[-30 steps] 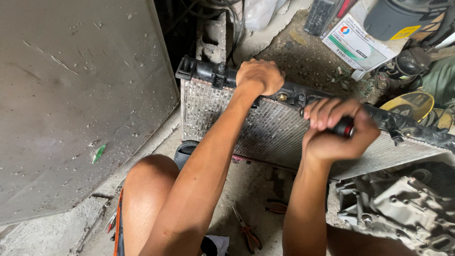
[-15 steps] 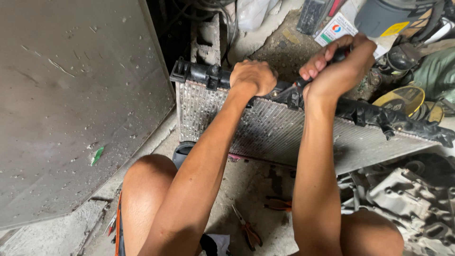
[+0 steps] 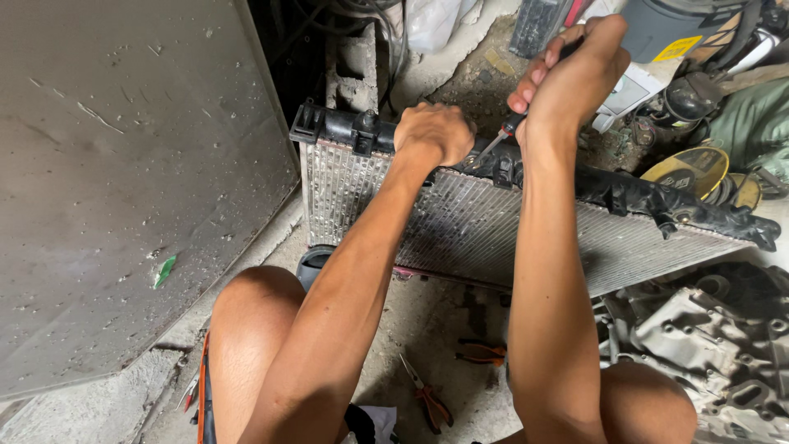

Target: The person uses a screwdriver to loosen and remove fasteners from the top tank of a car radiator. They repeatedly insert the screwdriver into the fastener slots and turn it to release the components.

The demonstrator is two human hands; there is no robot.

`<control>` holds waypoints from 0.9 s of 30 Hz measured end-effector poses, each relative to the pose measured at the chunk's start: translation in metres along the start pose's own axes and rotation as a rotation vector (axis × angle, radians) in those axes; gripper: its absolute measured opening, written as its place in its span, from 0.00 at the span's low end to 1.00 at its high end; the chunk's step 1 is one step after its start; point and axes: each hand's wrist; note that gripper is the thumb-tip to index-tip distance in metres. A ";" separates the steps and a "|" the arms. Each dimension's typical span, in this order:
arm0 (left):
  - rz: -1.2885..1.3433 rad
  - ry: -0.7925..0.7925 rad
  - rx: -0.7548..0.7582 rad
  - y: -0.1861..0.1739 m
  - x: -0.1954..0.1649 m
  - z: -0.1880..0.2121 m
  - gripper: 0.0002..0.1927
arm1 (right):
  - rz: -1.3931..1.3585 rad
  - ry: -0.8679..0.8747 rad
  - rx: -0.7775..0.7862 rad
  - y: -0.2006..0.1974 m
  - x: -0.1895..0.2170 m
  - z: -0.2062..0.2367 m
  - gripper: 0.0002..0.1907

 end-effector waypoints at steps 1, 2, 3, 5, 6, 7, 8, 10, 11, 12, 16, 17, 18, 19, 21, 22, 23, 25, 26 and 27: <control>0.003 0.003 -0.006 -0.001 0.000 0.001 0.26 | 0.020 0.001 0.010 0.002 0.001 0.000 0.19; 0.007 -0.004 0.005 -0.002 -0.001 0.001 0.26 | 0.041 0.001 0.021 0.003 0.001 0.001 0.20; 0.011 -0.013 0.016 -0.003 -0.001 0.000 0.26 | 0.024 -0.005 0.047 0.005 0.003 0.004 0.21; 0.025 -0.021 0.035 -0.004 -0.002 0.000 0.26 | -0.002 -0.007 0.093 0.005 0.009 0.015 0.23; 0.034 -0.021 0.035 -0.005 -0.002 -0.001 0.26 | -0.032 -0.018 0.139 0.005 0.015 0.021 0.23; 0.041 -0.019 0.029 -0.006 -0.002 -0.002 0.25 | -0.062 -0.035 0.187 0.005 0.024 0.027 0.24; 0.031 -0.020 0.031 -0.006 -0.002 -0.002 0.25 | -0.093 -0.055 0.233 0.005 0.034 0.033 0.24; 0.010 -0.028 0.031 -0.006 -0.001 -0.003 0.25 | -0.011 -0.231 0.378 0.006 0.065 0.042 0.26; 0.023 -0.034 0.040 -0.007 0.000 -0.004 0.25 | 0.050 -0.324 0.439 0.008 0.082 0.045 0.26; 0.038 -0.040 0.057 -0.007 0.000 -0.003 0.25 | 0.176 -0.383 0.501 0.011 0.098 0.049 0.24; 0.032 -0.014 0.018 -0.008 0.000 -0.002 0.26 | 0.700 -0.606 0.750 0.023 0.138 0.085 0.11; 0.009 -0.006 0.015 -0.010 -0.001 -0.001 0.27 | 0.868 -0.622 0.827 0.019 0.142 0.106 0.06; -0.007 -0.004 0.015 -0.010 -0.002 0.000 0.27 | 1.028 -0.651 0.906 0.013 0.145 0.128 0.08; -0.017 -0.006 0.018 -0.011 -0.003 0.001 0.28 | 1.173 -0.694 0.958 0.004 0.146 0.152 0.13; -0.013 -0.016 0.025 -0.013 -0.005 0.002 0.28 | 1.220 -0.791 1.159 -0.020 0.146 0.188 0.15; -0.007 -0.023 0.037 -0.013 -0.005 0.004 0.28 | 1.237 -0.831 1.262 -0.035 0.146 0.203 0.16; 0.003 -0.034 0.043 -0.013 -0.006 0.005 0.28 | 1.286 -0.717 1.251 -0.050 0.147 0.218 0.16; 0.025 -0.062 0.065 -0.012 -0.008 0.005 0.28 | 1.371 -0.480 1.227 -0.080 0.153 0.241 0.19; 0.021 -0.075 0.053 -0.012 -0.009 0.005 0.28 | 1.381 -0.477 1.290 -0.094 0.158 0.247 0.18; 0.007 -0.079 0.045 -0.012 -0.010 0.004 0.29 | 1.364 -0.486 1.319 -0.107 0.163 0.249 0.17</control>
Point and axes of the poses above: each hand's wrist, its own z-axis away from the middle knuckle, its own y-axis out of the palm, x = y × z, and after that the axes turned 11 degrees about x, right-handed
